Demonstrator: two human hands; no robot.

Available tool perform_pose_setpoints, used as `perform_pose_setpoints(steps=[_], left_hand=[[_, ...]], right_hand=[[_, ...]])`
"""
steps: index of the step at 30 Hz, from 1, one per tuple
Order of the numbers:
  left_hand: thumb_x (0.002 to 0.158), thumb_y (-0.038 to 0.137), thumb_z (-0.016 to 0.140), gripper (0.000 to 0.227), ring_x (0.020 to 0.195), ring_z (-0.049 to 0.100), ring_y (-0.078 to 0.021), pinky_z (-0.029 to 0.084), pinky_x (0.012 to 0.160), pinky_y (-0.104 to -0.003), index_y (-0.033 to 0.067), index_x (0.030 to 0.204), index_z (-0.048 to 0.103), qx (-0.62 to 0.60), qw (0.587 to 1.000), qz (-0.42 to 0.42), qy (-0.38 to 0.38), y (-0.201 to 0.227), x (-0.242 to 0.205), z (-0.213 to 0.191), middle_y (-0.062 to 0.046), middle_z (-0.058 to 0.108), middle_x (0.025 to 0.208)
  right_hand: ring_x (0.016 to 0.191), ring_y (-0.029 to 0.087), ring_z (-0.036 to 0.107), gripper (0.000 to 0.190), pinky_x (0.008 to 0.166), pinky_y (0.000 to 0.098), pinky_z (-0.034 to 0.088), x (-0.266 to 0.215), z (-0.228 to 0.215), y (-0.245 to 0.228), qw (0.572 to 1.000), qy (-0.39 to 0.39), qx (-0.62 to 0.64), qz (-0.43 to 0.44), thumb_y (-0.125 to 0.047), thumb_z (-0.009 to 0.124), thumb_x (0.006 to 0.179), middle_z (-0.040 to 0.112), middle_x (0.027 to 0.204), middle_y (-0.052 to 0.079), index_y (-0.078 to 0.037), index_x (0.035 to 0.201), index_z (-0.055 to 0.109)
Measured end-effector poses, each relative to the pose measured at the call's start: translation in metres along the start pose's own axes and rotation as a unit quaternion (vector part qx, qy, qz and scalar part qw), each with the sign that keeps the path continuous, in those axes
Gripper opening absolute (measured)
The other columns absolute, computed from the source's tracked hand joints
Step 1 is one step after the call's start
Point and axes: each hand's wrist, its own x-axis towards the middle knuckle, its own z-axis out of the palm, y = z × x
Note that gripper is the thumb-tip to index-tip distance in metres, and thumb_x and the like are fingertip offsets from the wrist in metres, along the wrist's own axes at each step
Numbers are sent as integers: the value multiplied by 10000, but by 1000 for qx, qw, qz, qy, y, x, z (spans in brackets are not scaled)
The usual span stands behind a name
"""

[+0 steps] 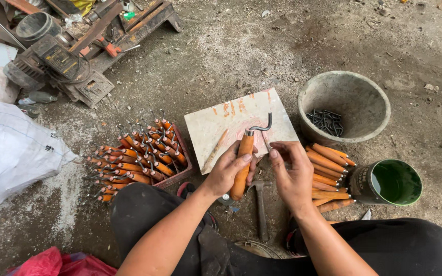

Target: The person sits on the ground and assembles hooks by inserting metal hooks into wooden handles. They use a hammer to secure the hooks and apply a pink substance from a board to the metal parts. Finished items are placed in a crate.

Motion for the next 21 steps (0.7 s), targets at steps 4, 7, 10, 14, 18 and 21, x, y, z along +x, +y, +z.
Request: perform_pose_setpoints(steps=[4,7,10,14,18,21], left_hand=[[1068,260,568,298,754,598,-122,514,694,-285,45,1263,501,49,999,14,13,-2,-1,-2,-37,585,905],[1032,238,625,332,799,641,-133,546,727,-295,39,1257,484,98,993,34,47,-2,3,-3,-47,618,942],[1000,238,674,394,915,698,-158,589,832,-315,34,1263,462,112,987,73,92,0,9,0,-81,679,1031],[946,252,739,445,1005,756,-186,597,906,-330,-1,1225,500,280,939,65,189,7,16,3,-119,771,1051],[926,302,752,456,976,785,-172,614,868,-325,-22,1143,514,315,922,48,220,10,17,9,-90,801,1022],[926,357,736,491,1001,773,-184,608,871,-325,-10,1158,505,338,922,56,183,8,20,12,-108,794,1062]], right_hand=[[936,150,680,176,841,283,551,-3,1,4,1000,-11,15,-3,-109,666,1007,677,1023,101,15,1132,654],[886,144,684,208,797,280,562,-6,5,15,999,-35,14,29,-137,660,1005,687,994,91,24,1138,648],[889,153,708,303,808,292,584,-9,20,33,975,-117,112,152,-227,568,1048,723,1005,99,40,1185,606],[982,159,697,531,867,310,573,-22,38,58,940,-179,210,201,-397,345,1083,694,1118,100,21,1390,457],[1272,201,543,648,1059,351,438,-35,46,70,953,-193,187,143,-472,262,1123,571,1394,157,38,1506,379],[1059,322,561,643,902,428,465,-41,47,69,925,-204,189,258,-470,275,1148,568,1228,289,-28,1599,396]])
